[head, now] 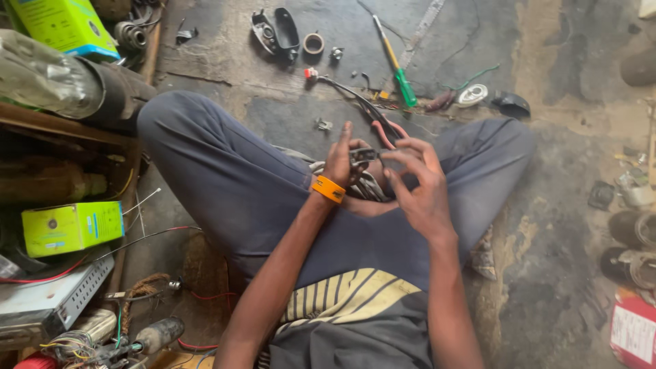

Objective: The person sits on the floor and uses a screwdriver to open a small black plastic housing, then manipulates a red and white electrical connector with wires. They reassemble the housing and continue adjusting the connector and wires by hand.

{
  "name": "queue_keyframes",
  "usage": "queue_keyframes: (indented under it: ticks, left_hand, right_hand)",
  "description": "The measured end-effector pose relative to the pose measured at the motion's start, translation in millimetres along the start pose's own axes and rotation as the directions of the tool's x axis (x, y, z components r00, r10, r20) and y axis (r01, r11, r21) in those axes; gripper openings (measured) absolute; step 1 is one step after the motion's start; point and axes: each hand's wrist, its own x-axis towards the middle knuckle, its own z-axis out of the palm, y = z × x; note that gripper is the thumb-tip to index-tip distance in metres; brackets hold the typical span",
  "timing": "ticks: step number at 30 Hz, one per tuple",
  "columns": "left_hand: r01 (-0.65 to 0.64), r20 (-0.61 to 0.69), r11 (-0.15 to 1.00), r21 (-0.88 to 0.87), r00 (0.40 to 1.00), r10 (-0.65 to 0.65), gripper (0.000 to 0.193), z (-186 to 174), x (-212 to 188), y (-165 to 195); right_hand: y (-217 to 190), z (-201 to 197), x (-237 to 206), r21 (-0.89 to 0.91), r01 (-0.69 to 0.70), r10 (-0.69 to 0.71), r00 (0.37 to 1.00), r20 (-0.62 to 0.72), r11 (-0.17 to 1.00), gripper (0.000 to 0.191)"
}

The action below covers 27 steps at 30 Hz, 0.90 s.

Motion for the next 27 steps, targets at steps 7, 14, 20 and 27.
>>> queue_keyframes:
  ticks: [7, 14, 20, 27]
  left_hand:
    - [-0.163, -0.027, 0.948, 0.274, 0.984, 0.177, 0.086, -11, 16, -22]
    - [-0.065, -0.178, 0.826, 0.560, 0.964, 0.197, 0.096, -9, 12, -16]
    - [0.028, -0.143, 0.672, 0.740, 0.983, 0.118, 0.099, -10, 16, -16]
    - [0.016, 0.019, 0.463, 0.886, 0.997, -0.071, 0.088, -9, 18, -27]
  right_hand:
    - [10, 6, 4, -0.088, 0.033, -0.028, 0.998, 0.057, 0.996, 0.029]
    - [29, 15, 15, -0.298, 0.232, -0.205, 0.971, 0.120, 0.926, 0.027]
    - [33, 3, 30, -0.418, 0.468, -0.263, 0.848, 0.459, 0.779, 0.029]
    - [34, -6, 38, -0.324, 0.461, -0.086, 0.671, 0.736, 0.826, 0.019]
